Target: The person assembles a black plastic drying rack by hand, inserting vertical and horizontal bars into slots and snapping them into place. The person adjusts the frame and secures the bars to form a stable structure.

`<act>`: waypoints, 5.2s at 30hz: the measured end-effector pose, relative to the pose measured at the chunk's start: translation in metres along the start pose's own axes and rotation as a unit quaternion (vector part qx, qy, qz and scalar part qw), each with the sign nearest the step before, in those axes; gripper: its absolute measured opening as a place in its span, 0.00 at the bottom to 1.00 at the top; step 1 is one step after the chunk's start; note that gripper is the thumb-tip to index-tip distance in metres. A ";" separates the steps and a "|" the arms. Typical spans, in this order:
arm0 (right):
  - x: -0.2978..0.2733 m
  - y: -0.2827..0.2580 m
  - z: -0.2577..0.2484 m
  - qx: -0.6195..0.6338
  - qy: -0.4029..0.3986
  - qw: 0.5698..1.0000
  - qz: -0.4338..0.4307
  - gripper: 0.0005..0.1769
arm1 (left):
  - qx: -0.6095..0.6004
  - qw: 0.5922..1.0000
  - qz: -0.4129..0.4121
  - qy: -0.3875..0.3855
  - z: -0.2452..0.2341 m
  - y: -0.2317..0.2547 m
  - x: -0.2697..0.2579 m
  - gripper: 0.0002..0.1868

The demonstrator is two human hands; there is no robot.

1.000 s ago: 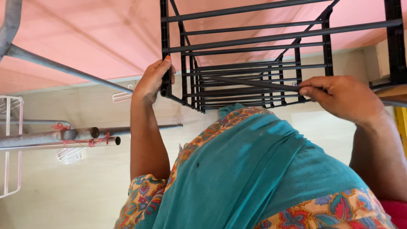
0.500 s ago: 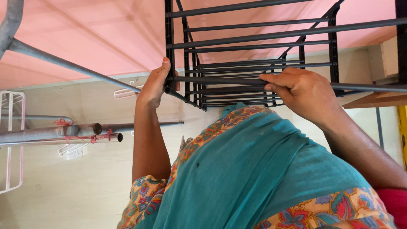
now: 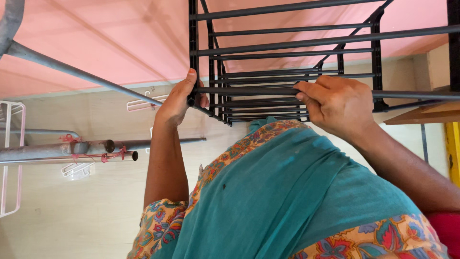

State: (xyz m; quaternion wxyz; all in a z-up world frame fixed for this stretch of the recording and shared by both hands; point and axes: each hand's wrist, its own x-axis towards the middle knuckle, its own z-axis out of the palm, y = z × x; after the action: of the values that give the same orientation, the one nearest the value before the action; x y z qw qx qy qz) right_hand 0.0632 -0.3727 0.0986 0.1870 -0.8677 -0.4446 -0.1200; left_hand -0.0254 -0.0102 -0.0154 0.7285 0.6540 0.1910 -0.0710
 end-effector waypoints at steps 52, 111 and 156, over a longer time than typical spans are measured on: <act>-0.156 0.249 -0.069 0.436 0.163 0.754 0.464 0.11 | 0.340 0.780 0.522 -0.054 0.177 0.118 -0.052 0.05; -0.161 0.258 -0.012 0.661 0.090 0.557 0.495 0.22 | 0.412 0.813 0.114 -0.395 0.457 0.034 0.149 0.16; -0.092 0.295 -0.013 0.682 0.093 0.549 0.474 0.17 | 0.453 0.840 0.200 -0.224 0.437 0.085 0.179 0.09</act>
State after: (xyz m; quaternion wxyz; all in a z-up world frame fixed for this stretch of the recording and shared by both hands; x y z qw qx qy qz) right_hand 0.2507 -0.6035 0.0114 0.7928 -0.5484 0.1024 0.2452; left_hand 0.2498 -0.4003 0.0284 0.3723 0.9013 -0.1656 -0.1472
